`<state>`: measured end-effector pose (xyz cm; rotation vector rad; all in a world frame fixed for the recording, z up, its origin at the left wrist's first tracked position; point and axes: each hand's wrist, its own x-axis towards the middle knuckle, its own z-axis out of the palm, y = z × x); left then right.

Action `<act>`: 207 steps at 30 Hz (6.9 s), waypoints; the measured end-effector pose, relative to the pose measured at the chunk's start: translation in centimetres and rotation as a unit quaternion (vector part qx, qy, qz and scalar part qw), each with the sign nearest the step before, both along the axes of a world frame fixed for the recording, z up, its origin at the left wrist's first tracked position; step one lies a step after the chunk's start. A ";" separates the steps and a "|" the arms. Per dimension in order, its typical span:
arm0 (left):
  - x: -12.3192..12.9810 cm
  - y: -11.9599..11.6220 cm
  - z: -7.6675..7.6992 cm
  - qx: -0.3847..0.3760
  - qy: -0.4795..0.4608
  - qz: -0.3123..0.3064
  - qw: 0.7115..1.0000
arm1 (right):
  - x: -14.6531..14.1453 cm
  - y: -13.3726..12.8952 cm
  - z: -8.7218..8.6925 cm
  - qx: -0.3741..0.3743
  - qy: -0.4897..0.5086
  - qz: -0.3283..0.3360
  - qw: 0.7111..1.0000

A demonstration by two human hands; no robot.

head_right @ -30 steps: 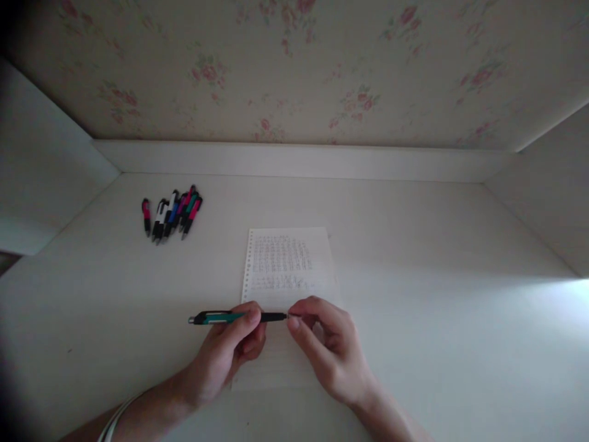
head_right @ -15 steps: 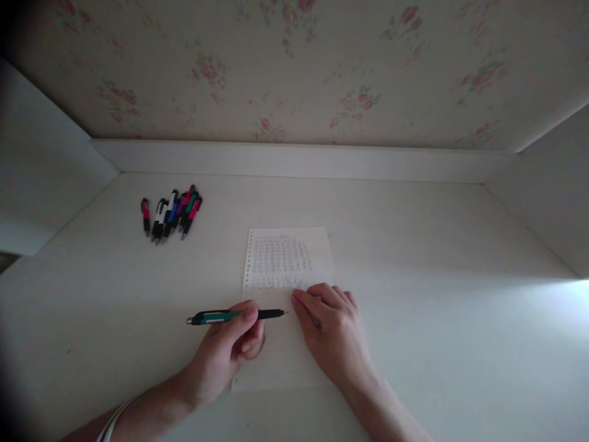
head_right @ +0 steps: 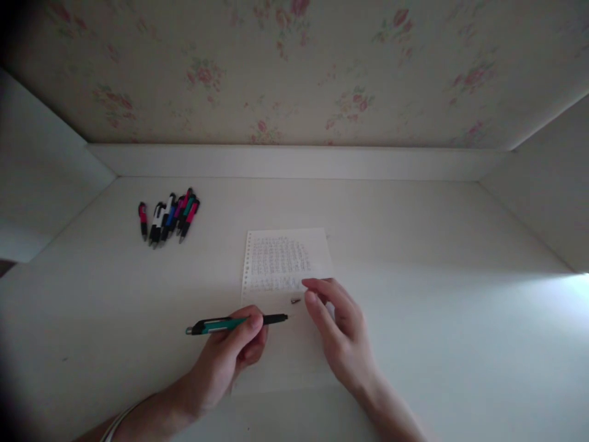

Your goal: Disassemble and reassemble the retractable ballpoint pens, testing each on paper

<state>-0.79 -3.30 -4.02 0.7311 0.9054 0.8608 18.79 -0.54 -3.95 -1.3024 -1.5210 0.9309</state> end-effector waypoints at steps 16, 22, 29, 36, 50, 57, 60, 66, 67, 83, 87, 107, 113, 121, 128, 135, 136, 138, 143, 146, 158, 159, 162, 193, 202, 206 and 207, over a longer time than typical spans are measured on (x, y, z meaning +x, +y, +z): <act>0.0 -0.3 0.0 0.014 0.034 -0.011 0.999 | 0.2 -0.7 0.3 -0.024 0.109 0.068 0.991; -0.2 -0.4 -0.1 -0.007 0.004 0.019 1.000 | 1.3 0.8 -0.8 -0.024 0.152 -0.145 0.977; -0.6 -0.6 -0.6 -0.005 0.054 -0.026 0.998 | 1.6 2.4 -1.1 -0.019 -0.100 -0.131 0.986; -0.5 -0.2 -0.1 0.019 0.060 -0.029 0.998 | 1.4 2.2 -1.8 0.105 -0.252 -0.025 0.962; -0.6 -0.4 0.5 0.082 0.153 -0.063 0.983 | 1.3 2.1 -1.3 0.088 -0.237 -0.026 0.967; -0.5 -0.2 1.2 0.087 0.170 -0.088 0.978 | 1.5 2.2 -1.6 0.099 -0.276 -0.022 0.956; -0.6 -0.3 1.2 0.082 0.181 -0.089 0.976 | 1.8 2.5 -1.6 0.072 -0.236 -0.060 0.967; -0.7 -0.3 1.1 0.097 0.189 -0.097 0.972 | 2.1 2.8 -1.7 0.037 -0.216 -0.106 0.970; -0.7 -0.3 1.2 0.096 0.187 -0.100 0.973 | 2.1 2.8 -1.8 0.033 -0.218 -0.107 0.970; -0.6 -0.6 1.3 0.091 0.164 -0.084 0.979 | 1.9 2.3 -0.9 0.009 -0.163 -0.186 0.969; -0.3 -0.5 1.4 0.099 0.109 -0.046 0.988 | 1.1 0.4 0.4 -0.022 -0.015 -0.078 0.997; -0.1 -0.5 0.8 0.110 0.034 -0.063 0.991 | -1.6 -0.9 1.0 -0.230 0.398 0.000 0.888; 0.3 -0.5 1.1 0.118 0.166 -0.098 0.974 | -1.5 -1.1 0.3 -0.183 0.334 0.015 0.925; 0.5 -0.8 1.3 0.124 0.152 -0.062 0.979 | -1.3 -1.0 -0.3 -0.171 0.284 -0.008 0.943; 0.5 -0.5 1.0 0.163 0.209 -0.094 0.960 | -1.5 -0.7 0.1 -0.159 0.331 -0.057 0.928; 0.2 -0.5 1.4 0.134 0.212 -0.132 0.959 | -1.3 -0.7 0.9 -0.204 0.346 -0.017 0.916; 0.1 -0.5 1.4 0.128 0.205 -0.128 0.962 | -1.4 -0.7 0.9 -0.203 0.353 -0.009 0.913; 0.2 -0.6 1.3 0.119 0.196 -0.113 0.967 | -1.5 -0.7 0.9 -0.195 0.366 0.000 0.910; 0.6 -1.2 0.7 0.097 0.148 -0.053 0.983 | -1.6 -0.8 0.3 -0.183 0.365 0.004 0.913; 0.7 -1.5 0.2 0.127 0.135 -0.042 0.982 | -1.4 -1.0 -0.1 -0.173 0.345 0.001 0.922; 0.7 -1.0 0.4 0.206 0.231 -0.054 0.949 | -1.3 -1.2 -0.1 -0.150 0.303 0.010 0.941; 0.7 -1.1 0.2 0.186 0.221 -0.049 0.956 | -1.3 -1.2 0.0 -0.149 0.303 0.011 0.941; 0.8 -1.5 -0.3 0.131 0.185 -0.029 0.973 | -1.3 -1.2 0.1 -0.149 0.300 0.008 0.942; 0.5 -1.2 1.1 0.222 0.176 -0.075 0.956 | -1.7 -2.5 0.5 -0.138 0.125 0.119 0.975; 0.5 -0.9 1.5 0.226 0.205 -0.093 0.948 | -1.9 -2.7 0.5 -0.165 0.225 0.139 0.950; 0.5 -0.8 1.9 0.216 0.223 -0.106 0.945 | -1.7 -2.6 0.4 -0.160 0.228 0.120 0.953; 0.5 -0.8 1.9 0.213 0.227 -0.104 0.945 | -1.6 -2.5 0.3 -0.155 0.228 0.105 0.955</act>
